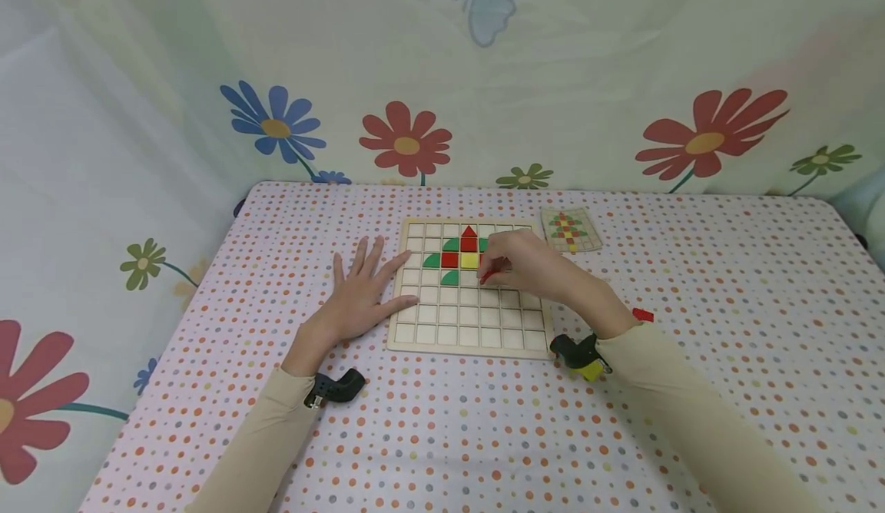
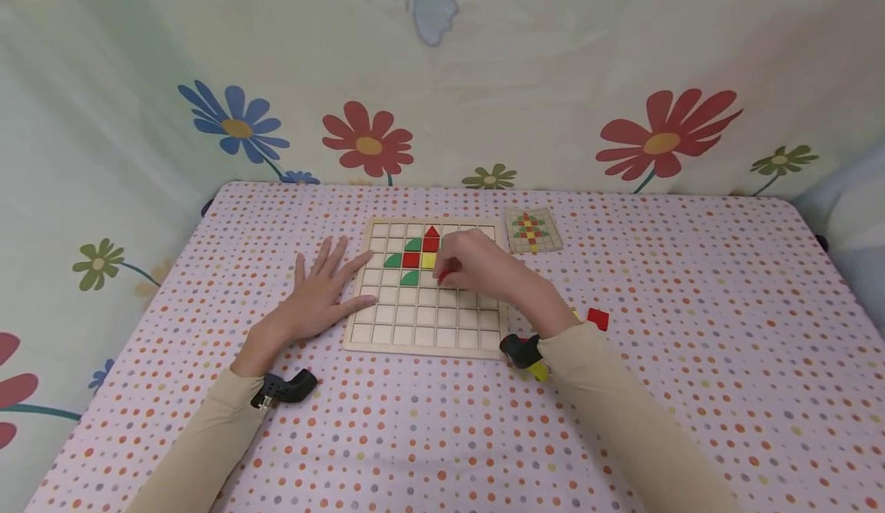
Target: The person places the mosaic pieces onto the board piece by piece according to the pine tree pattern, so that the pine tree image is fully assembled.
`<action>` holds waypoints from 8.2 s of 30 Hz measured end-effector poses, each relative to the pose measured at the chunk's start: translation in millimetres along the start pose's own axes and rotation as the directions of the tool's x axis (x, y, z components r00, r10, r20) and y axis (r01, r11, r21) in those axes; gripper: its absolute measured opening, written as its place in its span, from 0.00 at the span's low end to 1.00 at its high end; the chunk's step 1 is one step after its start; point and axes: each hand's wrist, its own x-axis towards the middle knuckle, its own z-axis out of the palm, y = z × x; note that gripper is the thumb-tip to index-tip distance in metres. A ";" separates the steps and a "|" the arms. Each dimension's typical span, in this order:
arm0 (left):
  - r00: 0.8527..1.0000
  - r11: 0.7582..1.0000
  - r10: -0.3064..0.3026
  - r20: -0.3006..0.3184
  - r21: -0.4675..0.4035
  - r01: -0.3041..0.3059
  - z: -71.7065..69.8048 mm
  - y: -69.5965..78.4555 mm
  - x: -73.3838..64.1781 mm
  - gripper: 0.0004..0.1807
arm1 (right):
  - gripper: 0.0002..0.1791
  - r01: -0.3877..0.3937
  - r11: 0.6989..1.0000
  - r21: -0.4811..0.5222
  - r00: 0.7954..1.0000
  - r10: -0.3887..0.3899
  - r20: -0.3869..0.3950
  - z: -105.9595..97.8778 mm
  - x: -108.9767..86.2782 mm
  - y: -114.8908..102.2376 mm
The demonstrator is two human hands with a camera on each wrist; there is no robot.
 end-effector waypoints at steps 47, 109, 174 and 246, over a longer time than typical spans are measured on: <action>1.000 0.999 -0.023 -0.001 0.034 0.023 -0.7 2.2 0.4 0.46 | 0.10 -0.043 0.987 -0.154 0.998 0.048 0.029 24.8 24.8 -16.1; 1.000 1.000 -0.015 -0.008 0.026 0.015 1.9 2.0 -1.3 0.46 | 0.14 -0.414 0.905 -0.096 0.910 0.414 -0.022 -25.6 -165.9 44.2; 1.000 0.999 -0.029 0.001 0.016 0.029 -0.7 1.3 -1.9 0.46 | 0.14 -0.271 0.961 0.046 0.959 0.266 0.097 -43.4 -101.7 22.3; 1.000 1.000 -0.015 -0.006 0.019 0.015 1.5 -1.8 1.7 0.46 | 0.09 -0.246 0.969 -0.038 0.969 0.246 -0.009 19.2 8.2 -5.9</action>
